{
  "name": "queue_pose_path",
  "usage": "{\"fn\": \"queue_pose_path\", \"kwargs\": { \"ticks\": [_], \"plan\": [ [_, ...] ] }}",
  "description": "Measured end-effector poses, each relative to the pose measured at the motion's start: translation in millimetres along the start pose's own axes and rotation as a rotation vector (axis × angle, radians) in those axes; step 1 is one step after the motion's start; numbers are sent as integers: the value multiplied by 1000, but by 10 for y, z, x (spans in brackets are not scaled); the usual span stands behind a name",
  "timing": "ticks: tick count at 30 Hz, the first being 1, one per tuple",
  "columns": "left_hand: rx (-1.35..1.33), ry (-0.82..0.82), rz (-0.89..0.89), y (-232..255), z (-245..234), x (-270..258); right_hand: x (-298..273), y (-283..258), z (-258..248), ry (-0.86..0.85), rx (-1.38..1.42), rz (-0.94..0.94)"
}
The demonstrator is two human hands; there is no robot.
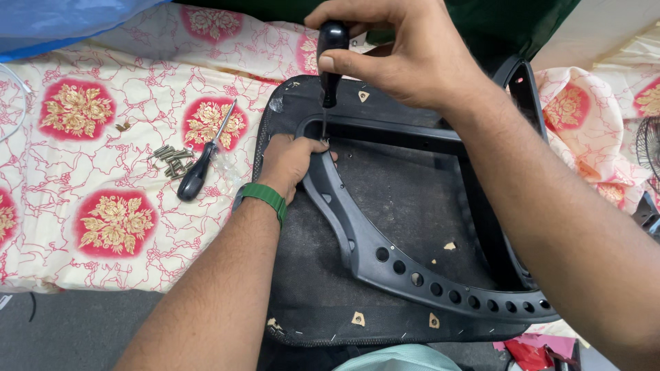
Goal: The person uses a screwdriver to fasten screws into a black plastic chair frame resting on a patterned cloth. They repeatedly align the frame, insert screws, and tighten them while adjusting the frame's position.
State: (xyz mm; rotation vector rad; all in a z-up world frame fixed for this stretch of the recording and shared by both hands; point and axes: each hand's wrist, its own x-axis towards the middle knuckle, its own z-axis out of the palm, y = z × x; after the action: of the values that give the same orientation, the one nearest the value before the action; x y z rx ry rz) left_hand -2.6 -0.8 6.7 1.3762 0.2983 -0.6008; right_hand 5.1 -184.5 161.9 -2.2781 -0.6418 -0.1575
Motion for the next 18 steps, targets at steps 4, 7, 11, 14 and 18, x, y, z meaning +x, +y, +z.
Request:
{"fn": "queue_pose_path", "kwargs": {
  "ticks": [4,7,11,14,18],
  "plan": [
    [-12,-1,0,-5,9,20,64,15,-48,-120,103,-272],
    [-19,11,8,-6,-3,11,38,3,-46,-119,120,-163],
    [-22,3,4,1,2,-2,-31,11,-50,-38,78,-44],
    [-10,2,2,20,14,-26,-46,13,-57,-1,3,-52],
    [13,29,-25,54,25,-52,-56,-3,-32,36,-27,-75]
  ]
}}
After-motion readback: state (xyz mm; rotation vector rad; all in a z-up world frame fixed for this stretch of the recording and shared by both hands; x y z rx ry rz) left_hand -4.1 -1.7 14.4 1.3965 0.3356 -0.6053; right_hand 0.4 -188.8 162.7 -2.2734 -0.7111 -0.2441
